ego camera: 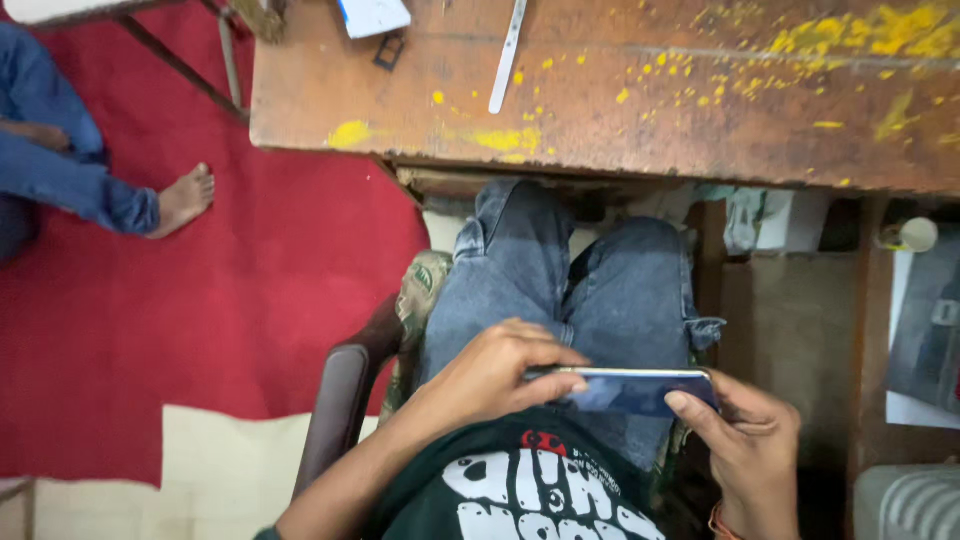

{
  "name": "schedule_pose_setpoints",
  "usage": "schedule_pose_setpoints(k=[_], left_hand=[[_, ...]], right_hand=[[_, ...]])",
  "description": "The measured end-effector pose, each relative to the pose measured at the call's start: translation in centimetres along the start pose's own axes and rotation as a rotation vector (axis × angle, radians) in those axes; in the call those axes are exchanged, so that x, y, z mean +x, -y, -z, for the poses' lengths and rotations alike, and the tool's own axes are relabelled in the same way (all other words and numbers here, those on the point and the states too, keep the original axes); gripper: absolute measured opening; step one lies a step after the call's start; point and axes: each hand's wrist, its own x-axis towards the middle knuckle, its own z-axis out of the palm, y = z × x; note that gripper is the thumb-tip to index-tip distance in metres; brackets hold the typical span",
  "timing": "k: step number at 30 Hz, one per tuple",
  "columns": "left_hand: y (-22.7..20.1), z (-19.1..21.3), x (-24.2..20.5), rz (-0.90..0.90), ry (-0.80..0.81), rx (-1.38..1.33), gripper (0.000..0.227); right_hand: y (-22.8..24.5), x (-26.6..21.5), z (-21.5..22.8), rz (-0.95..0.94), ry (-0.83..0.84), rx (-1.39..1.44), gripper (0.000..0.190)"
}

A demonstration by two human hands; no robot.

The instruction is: The person holds a smartphone and wraps an orange rubber band around it multiple times. They rotate the phone to adjust the band's position and ensure it is secure, then inspect the wrapped device.

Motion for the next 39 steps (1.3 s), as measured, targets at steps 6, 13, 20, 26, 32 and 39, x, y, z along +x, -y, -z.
schedule_pose_setpoints(k=[6,13,20,26,32,39], left_hand=[[0.6,0.5,-0.6,0.051,0.061,-0.238,0.026],[-2.4,2.0,-0.2,-0.370,0.013,0.293,0.028],[-7.8,5.8,-1.1,-0.930,0.008,0.982,0.040],[-10.2,8.1,-1.3,-1.089,-0.016,1.242,0.040],[-9.9,9.1,-1.6,-1.264,0.045,1.354,0.044],[-8.3,7.2,-0.5,-1.435,0.262,1.275,0.047]], right_hand=[[-5.3,1.8,2.7,0.054,0.098,0.293,0.024],[-6.3,4.4,3.7,0.335,0.448,0.402,0.024],[-0.1,6.1,1.7,0.536,0.823,0.150,0.048],[3.0,7.4,0.6,0.157,0.849,0.064,0.099],[4.0,10.8,-0.9,-0.177,1.063,0.428,0.073],[3.8,10.3,-6.3,-0.238,1.587,0.112,0.071]])
